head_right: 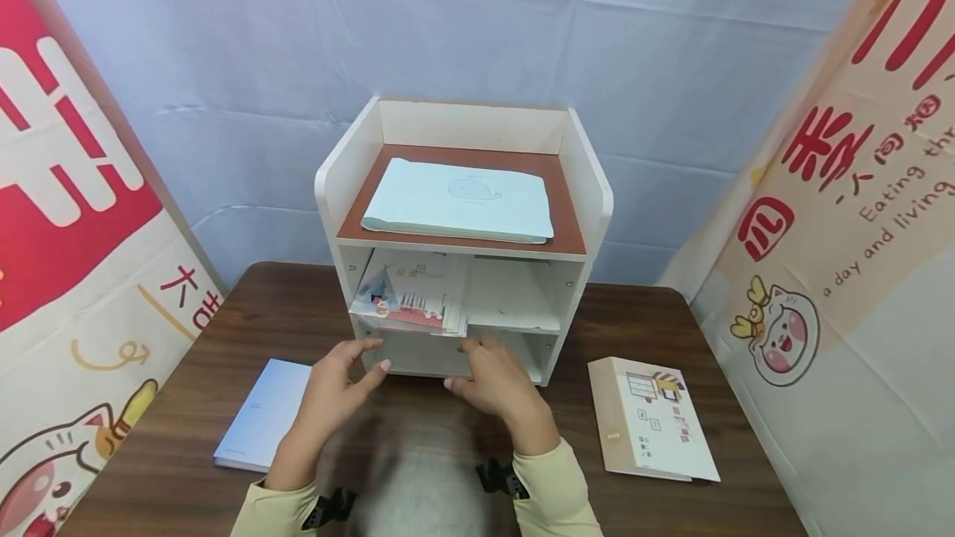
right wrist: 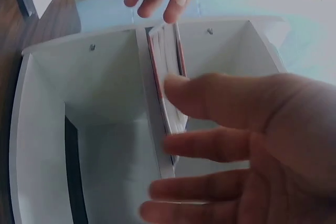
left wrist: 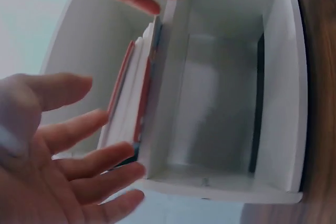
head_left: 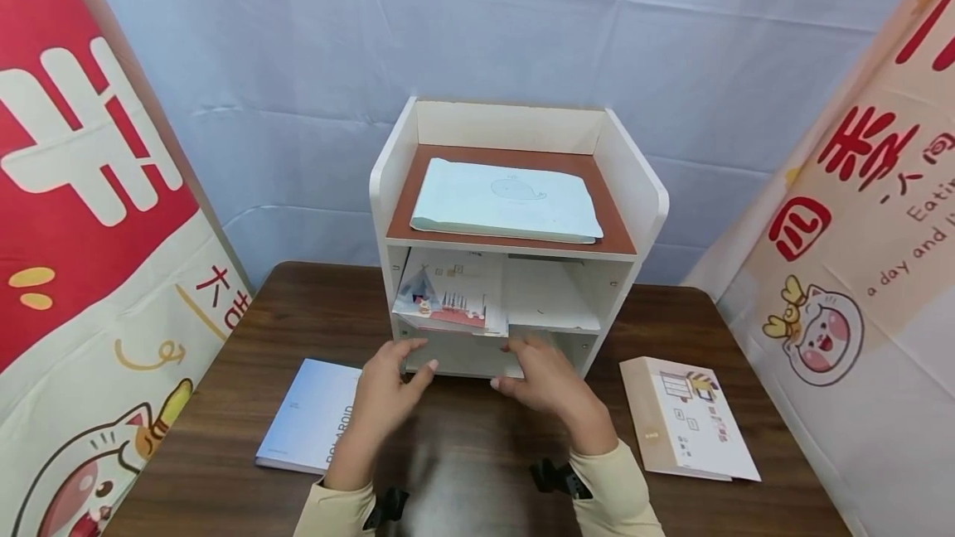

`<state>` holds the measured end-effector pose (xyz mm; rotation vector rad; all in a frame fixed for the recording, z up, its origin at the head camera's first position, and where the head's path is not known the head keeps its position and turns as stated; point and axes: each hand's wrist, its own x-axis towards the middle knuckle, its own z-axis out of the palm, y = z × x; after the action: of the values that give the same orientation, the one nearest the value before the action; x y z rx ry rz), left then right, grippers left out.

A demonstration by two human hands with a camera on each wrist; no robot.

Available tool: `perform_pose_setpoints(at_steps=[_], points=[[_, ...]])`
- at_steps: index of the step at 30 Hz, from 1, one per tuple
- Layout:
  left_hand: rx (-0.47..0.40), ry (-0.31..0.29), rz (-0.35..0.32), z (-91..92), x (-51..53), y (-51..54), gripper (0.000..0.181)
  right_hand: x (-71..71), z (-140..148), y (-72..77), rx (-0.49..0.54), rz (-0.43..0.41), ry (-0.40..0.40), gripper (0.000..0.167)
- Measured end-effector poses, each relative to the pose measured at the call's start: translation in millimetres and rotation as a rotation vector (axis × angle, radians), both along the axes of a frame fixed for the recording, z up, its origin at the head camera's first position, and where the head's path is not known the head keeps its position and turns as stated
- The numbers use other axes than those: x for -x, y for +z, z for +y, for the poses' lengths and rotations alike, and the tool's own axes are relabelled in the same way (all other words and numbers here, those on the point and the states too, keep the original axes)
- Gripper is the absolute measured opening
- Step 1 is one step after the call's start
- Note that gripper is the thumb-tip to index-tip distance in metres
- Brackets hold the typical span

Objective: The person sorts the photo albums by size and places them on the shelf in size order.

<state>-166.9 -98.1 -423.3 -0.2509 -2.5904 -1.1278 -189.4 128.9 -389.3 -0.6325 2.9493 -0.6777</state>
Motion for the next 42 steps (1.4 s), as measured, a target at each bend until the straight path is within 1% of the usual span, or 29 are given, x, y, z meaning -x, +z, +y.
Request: perform_pose_setpoints(at_steps=[4, 7, 10, 14, 16, 21, 26, 29, 33, 38, 42], points=[[0.191, -0.095, -0.058, -1.0, -4.0, 4.3, 0.037, -4.6, 5, -1.4, -0.044, -0.091, 0.038, 0.049], [0.272, -0.157, -0.107, 0.0, -6.4, 5.0, 0.037, -7.9, 8, -4.1, -0.068, -0.114, 0.042, 0.049], [0.3, -0.178, -0.134, 3.1, -7.8, 3.1, 0.038, -9.9, 11, -8.7, -0.078, -0.111, 0.034, 0.049], [0.348, -0.163, -0.115, 11.3, -8.7, -1.8, 0.038, -13.0, 14, -14.1, -0.076, -0.118, 0.019, 0.049], [0.368, -0.16, -0.117, 17.6, -9.4, -5.1, 0.039, -16.1, 17, -15.9, -0.075, -0.112, 0.009, 0.049], [0.417, -0.159, -0.11, 36.0, -10.2, -17.2, 0.04, -23.4, 28, -20.1, -0.073, -0.083, -0.02, 0.048], [0.511, -0.14, -0.069, 52.3, -10.4, -29.3, 0.04, -29.6, 40, -24.8, -0.075, -0.091, -0.06, 0.048], [0.54, -0.152, -0.062, 59.6, -10.9, -34.2, 0.039, -32.8, 46, -26.8, -0.08, -0.081, -0.08, 0.047], [0.536, -0.186, -0.068, 68.0, -10.2, -38.5, 0.04, -35.4, 54, -29.8, -0.083, -0.055, -0.089, 0.045], [0.533, -0.237, -0.081, 78.7, -8.1, -44.4, 0.041, -35.8, 64, -34.2, -0.057, -0.037, -0.093, 0.044], [0.55, -0.246, -0.061, 87.9, -6.8, -49.2, 0.04, -34.5, 73, -37.7, -0.049, -0.019, -0.092, 0.044]])
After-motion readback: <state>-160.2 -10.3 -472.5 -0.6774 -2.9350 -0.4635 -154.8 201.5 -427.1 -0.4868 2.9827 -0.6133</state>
